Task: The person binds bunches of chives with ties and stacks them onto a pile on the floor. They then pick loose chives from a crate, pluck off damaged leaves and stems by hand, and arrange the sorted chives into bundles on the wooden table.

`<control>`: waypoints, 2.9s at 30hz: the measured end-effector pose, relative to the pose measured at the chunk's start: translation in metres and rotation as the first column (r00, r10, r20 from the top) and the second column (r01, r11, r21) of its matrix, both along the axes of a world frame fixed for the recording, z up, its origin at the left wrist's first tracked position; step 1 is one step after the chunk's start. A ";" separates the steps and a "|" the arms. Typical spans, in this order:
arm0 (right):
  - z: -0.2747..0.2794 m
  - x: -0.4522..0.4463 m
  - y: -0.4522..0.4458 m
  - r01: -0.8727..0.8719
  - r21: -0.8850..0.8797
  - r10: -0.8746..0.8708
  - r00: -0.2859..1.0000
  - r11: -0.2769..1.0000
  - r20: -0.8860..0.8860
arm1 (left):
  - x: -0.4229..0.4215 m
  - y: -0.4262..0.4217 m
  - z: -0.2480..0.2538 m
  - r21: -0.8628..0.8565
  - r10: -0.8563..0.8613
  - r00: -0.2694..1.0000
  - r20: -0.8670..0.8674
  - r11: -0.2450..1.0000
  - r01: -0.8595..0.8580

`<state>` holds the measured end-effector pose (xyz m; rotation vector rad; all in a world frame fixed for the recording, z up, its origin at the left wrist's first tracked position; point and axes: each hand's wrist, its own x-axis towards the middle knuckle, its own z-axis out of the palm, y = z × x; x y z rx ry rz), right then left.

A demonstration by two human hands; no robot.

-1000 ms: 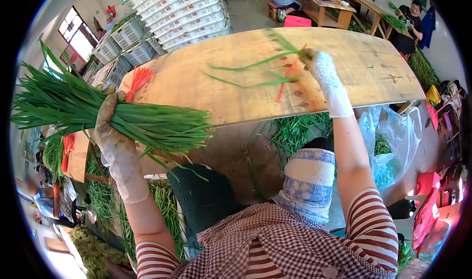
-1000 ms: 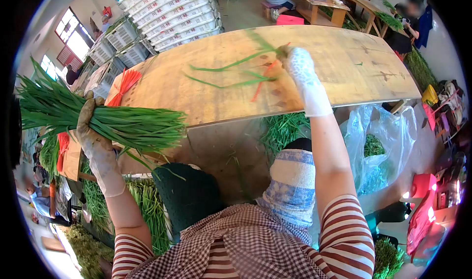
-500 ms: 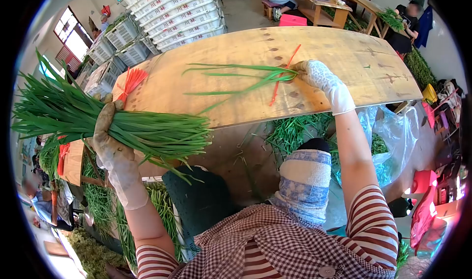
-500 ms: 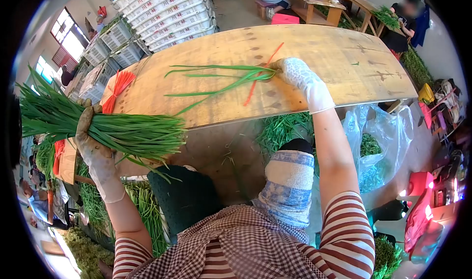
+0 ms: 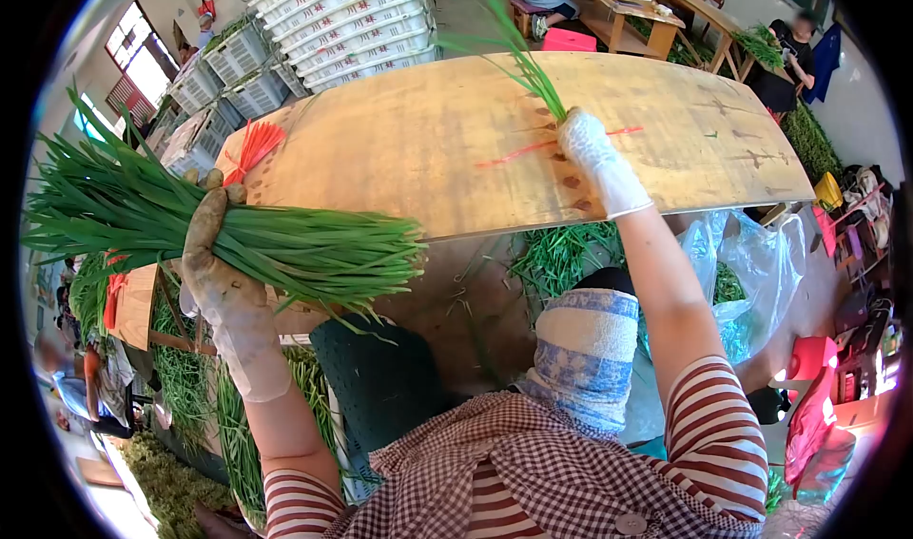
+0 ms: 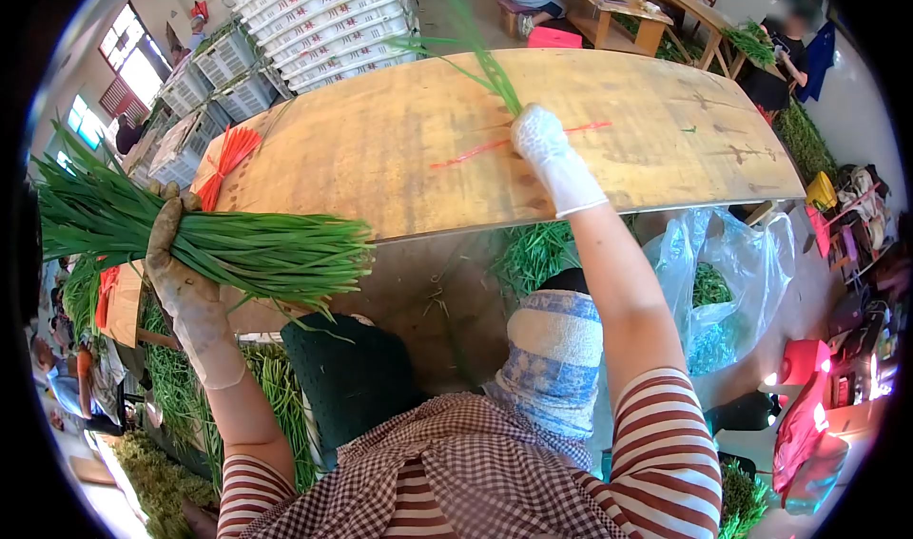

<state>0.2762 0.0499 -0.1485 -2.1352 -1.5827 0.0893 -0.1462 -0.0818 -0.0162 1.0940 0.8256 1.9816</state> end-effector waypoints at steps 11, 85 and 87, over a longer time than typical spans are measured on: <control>0.042 0.014 -0.082 0.135 0.098 -0.128 0.989 0.986 -0.078 | 0.006 -0.013 0.010 0.068 -0.016 0.998 0.066 0.998 0.012; -0.102 -0.118 -0.212 -0.513 0.087 0.258 0.271 0.854 -0.927 | 0.011 -0.098 -0.119 0.434 -0.452 0.843 0.292 0.848 0.304; -0.094 -0.139 -0.221 -0.587 0.171 0.352 0.209 0.791 -0.912 | 0.023 -0.097 -0.120 0.418 -0.468 0.852 0.235 0.840 0.346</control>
